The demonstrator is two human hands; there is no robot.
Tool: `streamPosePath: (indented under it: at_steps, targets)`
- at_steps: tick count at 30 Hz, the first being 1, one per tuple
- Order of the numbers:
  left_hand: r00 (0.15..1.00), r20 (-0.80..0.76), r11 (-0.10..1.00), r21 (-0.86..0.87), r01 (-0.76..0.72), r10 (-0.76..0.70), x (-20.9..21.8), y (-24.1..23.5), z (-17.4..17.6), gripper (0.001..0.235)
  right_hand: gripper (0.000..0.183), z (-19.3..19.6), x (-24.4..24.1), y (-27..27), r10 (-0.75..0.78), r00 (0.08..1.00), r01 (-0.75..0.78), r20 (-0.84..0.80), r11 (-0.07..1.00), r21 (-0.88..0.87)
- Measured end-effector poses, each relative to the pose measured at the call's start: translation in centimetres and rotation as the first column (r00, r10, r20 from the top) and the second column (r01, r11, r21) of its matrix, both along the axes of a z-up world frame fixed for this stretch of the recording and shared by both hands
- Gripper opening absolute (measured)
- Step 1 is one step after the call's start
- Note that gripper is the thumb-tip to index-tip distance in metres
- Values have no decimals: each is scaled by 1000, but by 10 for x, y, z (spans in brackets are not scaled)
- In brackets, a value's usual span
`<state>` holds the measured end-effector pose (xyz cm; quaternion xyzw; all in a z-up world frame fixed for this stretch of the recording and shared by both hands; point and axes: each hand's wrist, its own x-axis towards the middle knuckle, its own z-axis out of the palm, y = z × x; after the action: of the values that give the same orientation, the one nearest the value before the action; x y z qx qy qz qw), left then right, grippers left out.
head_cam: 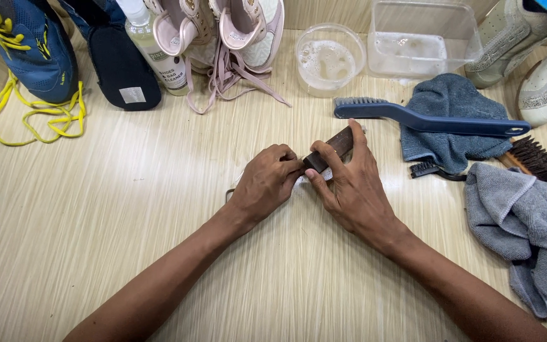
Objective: The person cleans the interior of a beige sneaker using a blue brush and a gray cloth. They then remove a white shoelace, dip it in a soapy solution, and scrub it with a small brush and a sponge before wiping it with a cloth.
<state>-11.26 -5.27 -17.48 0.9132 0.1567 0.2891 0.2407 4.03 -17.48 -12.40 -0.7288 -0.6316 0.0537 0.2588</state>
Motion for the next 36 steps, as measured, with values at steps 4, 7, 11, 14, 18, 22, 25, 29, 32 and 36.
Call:
streamPosePath:
  at_steps: [4, 7, 11, 14, 18, 22, 25, 29, 32, 36]
  targets:
    - [993, -118, 998, -59, -8, 1, 0, 5, 8, 15, 37, 6, 20, 12, -121, 992, 122, 43, 992, -27]
    - [993, -118, 998, -67, 17, -25, -2, 1, 11, 13, 39, 14, 27, 7, -191, 981, 188, 44, 981, 52]
    - [990, -127, 996, -77, 44, -54, -2, 5, 13, 12, 53, 22, 12, 5, -76, 994, 78, -72, 997, 23]
    - [986, -124, 987, -130, 93, -110, -5, 4, 12, 12, 50, 13, 32, 9, -113, 994, 113, -13, 993, 21]
    - [974, -193, 992, -40, 116, -122, -6, 7, -9, 8, 54, -10, 13, -7, 27, 999, -26, -44, 999, 20]
    - [983, -119, 987, -100, 125, -136, -9, -2, 9, 9, 41, 14, 45, -5, -99, 985, 95, 139, 995, 40]
    - [990, -86, 989, -104, 101, -110, -2, 9, 14, 12, 42, 24, 42, -8, -159, 983, 141, 97, 975, 174]
    - [995, 41, 995, -45, 90, -88, -5, -6, 8, 8, 47, -1, 3, -40, 21, 998, -29, 59, 989, 145]
    - [994, 43, 994, -45, 103, -101, -4, -3, 11, 8, 48, -4, 14, -28, -14, 998, 8, 62, 995, 95]
    - [989, 68, 991, -23, 134, -132, -1, -8, 3, 4, 47, -1, 17, -21, -96, 995, 93, 27, 992, 83]
